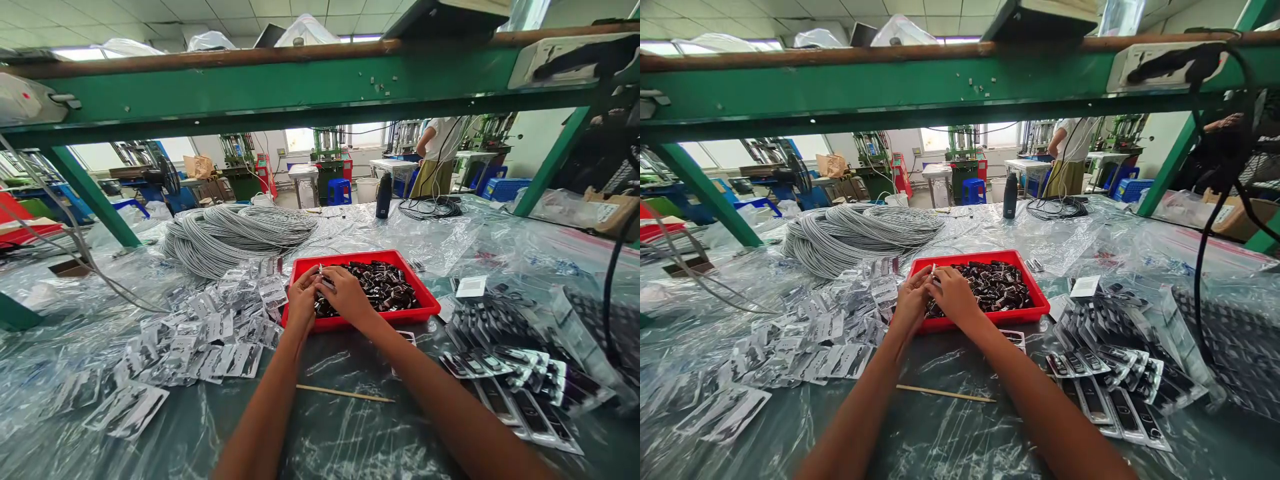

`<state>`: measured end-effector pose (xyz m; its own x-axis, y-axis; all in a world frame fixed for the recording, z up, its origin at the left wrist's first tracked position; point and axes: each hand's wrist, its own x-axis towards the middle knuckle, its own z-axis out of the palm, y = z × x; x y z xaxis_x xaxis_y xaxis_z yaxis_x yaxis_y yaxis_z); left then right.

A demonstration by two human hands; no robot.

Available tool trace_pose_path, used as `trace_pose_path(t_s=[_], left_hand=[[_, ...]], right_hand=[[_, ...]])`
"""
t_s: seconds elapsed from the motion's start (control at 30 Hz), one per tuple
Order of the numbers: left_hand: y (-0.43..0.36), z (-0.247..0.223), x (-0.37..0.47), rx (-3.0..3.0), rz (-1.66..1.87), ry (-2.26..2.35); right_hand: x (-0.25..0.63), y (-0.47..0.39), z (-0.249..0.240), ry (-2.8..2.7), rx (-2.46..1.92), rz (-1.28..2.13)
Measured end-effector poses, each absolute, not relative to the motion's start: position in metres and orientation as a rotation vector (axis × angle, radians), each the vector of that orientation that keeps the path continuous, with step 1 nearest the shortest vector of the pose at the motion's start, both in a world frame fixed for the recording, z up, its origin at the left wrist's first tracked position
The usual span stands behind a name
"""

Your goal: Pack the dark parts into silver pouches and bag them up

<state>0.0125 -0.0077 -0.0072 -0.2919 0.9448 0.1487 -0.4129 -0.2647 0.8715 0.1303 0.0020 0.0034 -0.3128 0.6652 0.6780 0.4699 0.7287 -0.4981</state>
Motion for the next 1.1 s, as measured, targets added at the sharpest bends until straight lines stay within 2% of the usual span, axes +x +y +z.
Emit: trace_pose_path(t_s=[0.13,0.27,0.4,0.47,0.67,1.0,1.1], left_hand=[[-0.010,0.000,0.008,1.002,1.637,0.861],[-0.009,0.000,0.002,1.147,1.611,1.061],[-0.008,-0.002,-0.002,1.284,1.703,1.450],[-0.008,-0.002,-0.002,1.282,1.727,1.501],[-0.005,-0.004,0.004,1.116,1.667,1.208],[-0.005,-0.006,-0.001,1.123,1.689,1.041],[-0.006,-0.005,0.000,1.092,1.661,1.037]], right_hand=[[0.146,0.015,0.006,-1.819,-0.825,0.540],[0.162,0.027,0.006,-1.865,-0.794,0.609],[0.163,0.025,0.006,-2.013,-0.876,0.395],[0.155,0.018,0.006,-2.076,-0.906,0.215],[0.132,0.002,-0.001,-2.175,-1.000,0.041],[0.136,0.001,0.005,-1.990,-0.958,0.426],[0.139,0.001,0.009,-2.028,-0.995,0.394]])
